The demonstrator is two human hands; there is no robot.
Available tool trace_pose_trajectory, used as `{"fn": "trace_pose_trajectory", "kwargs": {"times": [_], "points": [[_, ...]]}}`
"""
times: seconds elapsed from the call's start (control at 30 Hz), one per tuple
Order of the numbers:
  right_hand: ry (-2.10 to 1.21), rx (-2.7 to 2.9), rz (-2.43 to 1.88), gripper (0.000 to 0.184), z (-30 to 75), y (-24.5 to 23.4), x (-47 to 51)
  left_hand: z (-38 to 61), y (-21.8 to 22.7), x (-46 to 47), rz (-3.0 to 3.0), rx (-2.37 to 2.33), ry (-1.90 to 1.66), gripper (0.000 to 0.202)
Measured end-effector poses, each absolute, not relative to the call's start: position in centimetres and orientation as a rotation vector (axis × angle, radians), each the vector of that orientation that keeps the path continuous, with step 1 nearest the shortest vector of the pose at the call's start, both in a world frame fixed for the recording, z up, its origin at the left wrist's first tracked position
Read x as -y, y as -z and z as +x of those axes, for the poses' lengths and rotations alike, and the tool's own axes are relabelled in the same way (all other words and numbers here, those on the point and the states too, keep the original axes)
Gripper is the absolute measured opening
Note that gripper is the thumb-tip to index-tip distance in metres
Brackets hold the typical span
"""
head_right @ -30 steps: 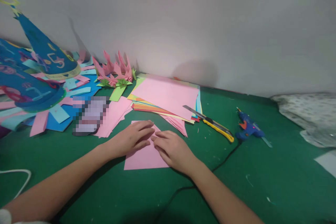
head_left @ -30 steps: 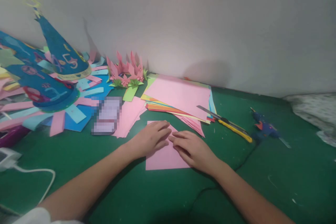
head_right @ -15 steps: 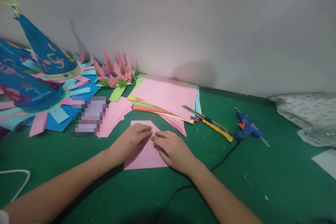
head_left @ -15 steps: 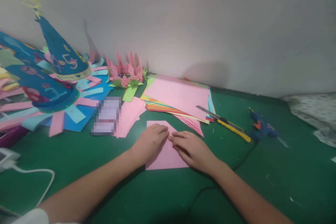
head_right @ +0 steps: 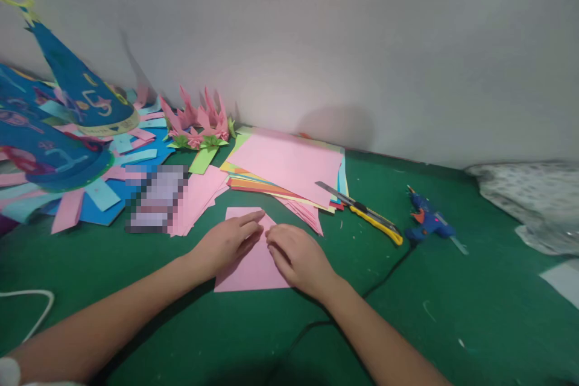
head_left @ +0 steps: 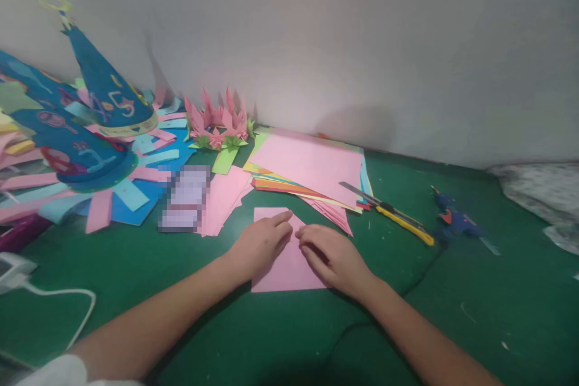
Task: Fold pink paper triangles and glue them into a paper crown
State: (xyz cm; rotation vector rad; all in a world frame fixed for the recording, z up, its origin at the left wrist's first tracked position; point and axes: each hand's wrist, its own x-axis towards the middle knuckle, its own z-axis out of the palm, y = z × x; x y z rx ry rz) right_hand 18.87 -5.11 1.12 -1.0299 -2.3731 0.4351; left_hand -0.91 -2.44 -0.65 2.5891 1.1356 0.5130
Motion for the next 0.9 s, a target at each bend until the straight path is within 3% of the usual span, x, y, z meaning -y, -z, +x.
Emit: {"fn": "trace_pose_trajectory", "kwargs": {"times": [0.27,0.9], "points": [[-0.208,2.446,-1.316,0.039,18.94,0.04,4.51,-1.07,0.45,2.48,2.601,-1.140,-0.474,0.015],[-0.061,2.555,-1.320,0.041,19.19,0.02,4.67,-1.73,0.06,1.56,2.374,-1.008,-0.576,0.015]]}}
